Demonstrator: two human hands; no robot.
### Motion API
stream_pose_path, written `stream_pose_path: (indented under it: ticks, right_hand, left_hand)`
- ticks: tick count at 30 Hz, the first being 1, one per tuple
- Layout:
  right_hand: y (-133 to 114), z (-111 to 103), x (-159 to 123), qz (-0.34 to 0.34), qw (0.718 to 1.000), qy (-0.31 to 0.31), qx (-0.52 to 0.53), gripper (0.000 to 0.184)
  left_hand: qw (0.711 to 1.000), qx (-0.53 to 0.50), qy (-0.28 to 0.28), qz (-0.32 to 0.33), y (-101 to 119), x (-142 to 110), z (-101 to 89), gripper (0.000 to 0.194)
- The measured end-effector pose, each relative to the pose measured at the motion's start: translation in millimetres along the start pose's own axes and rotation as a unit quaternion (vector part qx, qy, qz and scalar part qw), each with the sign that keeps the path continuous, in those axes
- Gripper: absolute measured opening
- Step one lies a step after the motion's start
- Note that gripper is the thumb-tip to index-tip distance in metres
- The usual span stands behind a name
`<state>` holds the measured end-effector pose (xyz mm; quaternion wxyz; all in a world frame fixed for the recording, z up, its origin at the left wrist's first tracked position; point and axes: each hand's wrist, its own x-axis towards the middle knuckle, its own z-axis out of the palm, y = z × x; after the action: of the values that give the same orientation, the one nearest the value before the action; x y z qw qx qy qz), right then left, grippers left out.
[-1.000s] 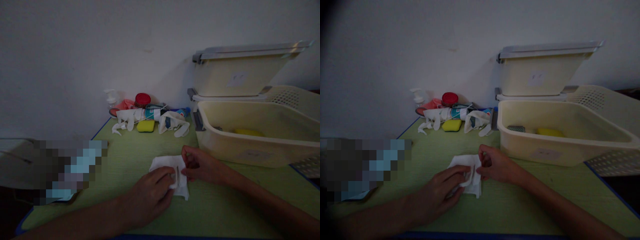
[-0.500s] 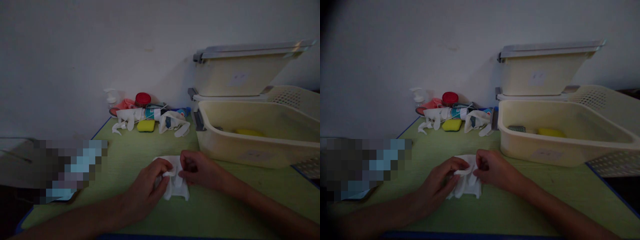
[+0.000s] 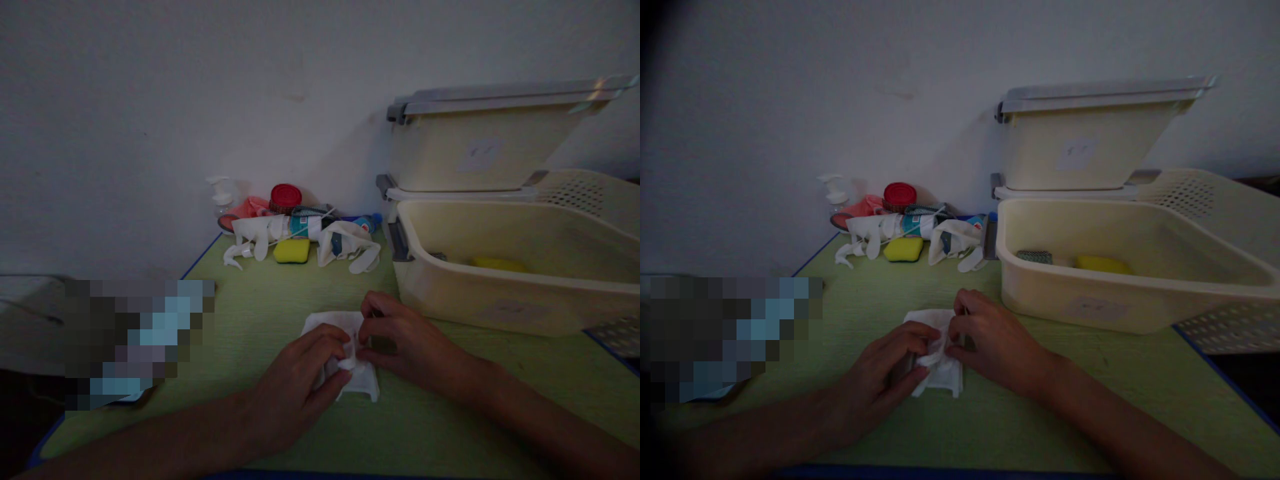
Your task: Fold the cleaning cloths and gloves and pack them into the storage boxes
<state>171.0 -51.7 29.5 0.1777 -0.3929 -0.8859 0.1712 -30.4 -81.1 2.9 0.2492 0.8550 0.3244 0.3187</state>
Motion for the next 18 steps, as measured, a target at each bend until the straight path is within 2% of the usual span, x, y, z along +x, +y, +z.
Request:
stream_pose_path:
  ticks: [4,9,14,18]
  right_hand:
    - [1.4,-6.4,0.9,-0.059,0.998,-0.035,0.013,0.008]
    - [5.6,-10.3,1.6,-0.066,0.995,-0.071,0.038,0.013]
    - [10.0,-7.6,3.6,-0.049,0.994,-0.062,0.079,0.015]
    - [9.2,-4.7,5.7,-0.052,0.996,-0.052,0.057,0.013]
  left_hand:
    - [0.999,0.029,-0.038,0.011,3.7,0.6,-3.5,0.009]
    - [0.995,0.051,-0.083,0.030,8.8,3.0,-7.8,0.018]
    - [0.997,0.032,-0.074,0.019,5.5,6.9,-6.3,0.023]
    - [0.996,0.058,-0.068,0.002,2.9,7.6,-3.9,0.011]
